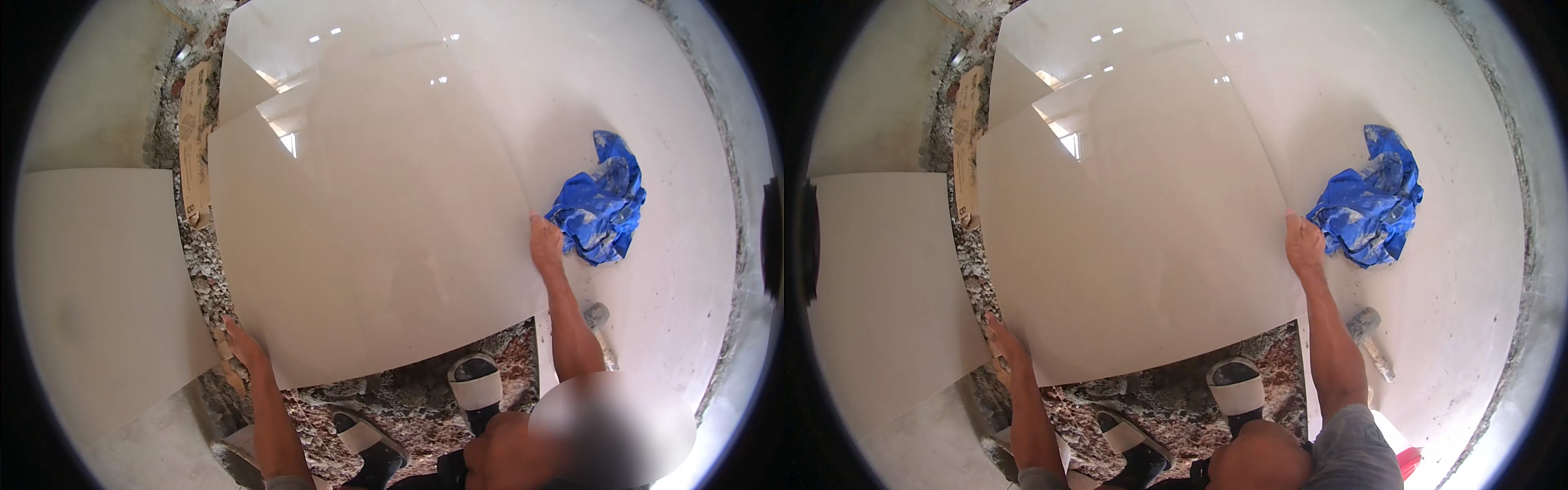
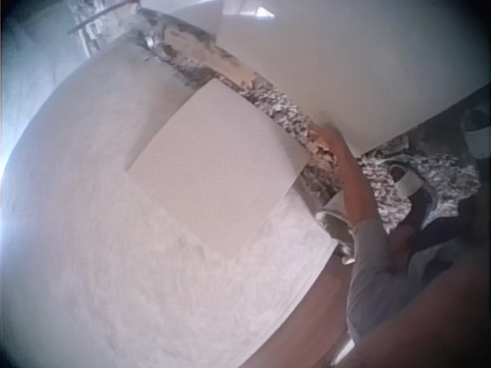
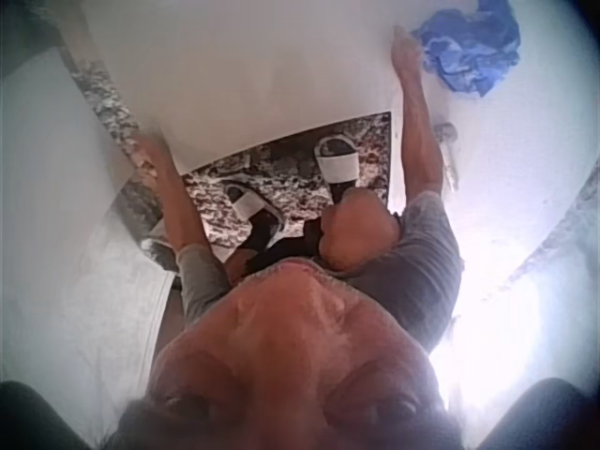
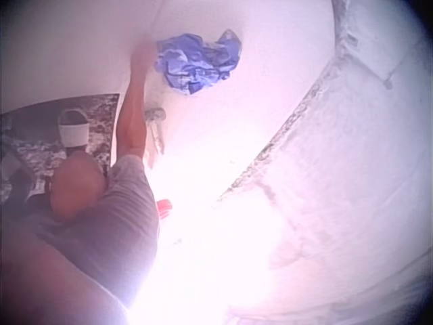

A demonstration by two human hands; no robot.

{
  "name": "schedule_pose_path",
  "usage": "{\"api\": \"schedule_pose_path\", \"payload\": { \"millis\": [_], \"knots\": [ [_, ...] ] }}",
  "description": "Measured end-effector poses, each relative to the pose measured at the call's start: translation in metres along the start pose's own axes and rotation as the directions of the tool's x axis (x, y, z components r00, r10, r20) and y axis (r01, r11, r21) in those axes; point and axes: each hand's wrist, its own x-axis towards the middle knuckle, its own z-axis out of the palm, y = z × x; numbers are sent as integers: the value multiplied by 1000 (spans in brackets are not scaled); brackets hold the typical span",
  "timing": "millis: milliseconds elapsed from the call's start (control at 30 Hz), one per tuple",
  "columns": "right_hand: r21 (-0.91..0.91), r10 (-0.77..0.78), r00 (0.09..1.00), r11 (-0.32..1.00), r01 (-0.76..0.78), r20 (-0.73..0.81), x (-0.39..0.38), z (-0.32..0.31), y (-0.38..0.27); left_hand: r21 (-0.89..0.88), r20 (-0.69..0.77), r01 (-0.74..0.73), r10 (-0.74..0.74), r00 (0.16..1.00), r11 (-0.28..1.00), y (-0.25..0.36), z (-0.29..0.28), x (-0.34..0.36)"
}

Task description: The person scoops adhesive from a bucket and spreads it on the floor with a trowel, then places a large white tile onto the adhesive and taps it with a rubber mallet to level and secure it.

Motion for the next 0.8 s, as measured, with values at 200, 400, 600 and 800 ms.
{"api": "schedule_pose_path", "payload": {
  "millis": [200, 400, 600, 800],
  "knots": [
    [9, -6, 1000, 1000, 6, 3, -2, -1, 2, 61, -16, 80, -79, 997, 995, -7, 3, 6],
    [-171, -66, 997, 983, 60, -26, 8, 13, 31, 95, -12, 132, -131, 991, 987, -21, 8, 22],
    [-4, 43, 998, 999, -43, -54, 8, 19, 35, 242, -77, 116, -101, 992, 963, -32, 13, 35],
    [68, 100, 995, 993, -99, -17, 0, 19, 19, 254, 30, 66, -76, 997, 965, -23, 16, 33]
  ]
}}
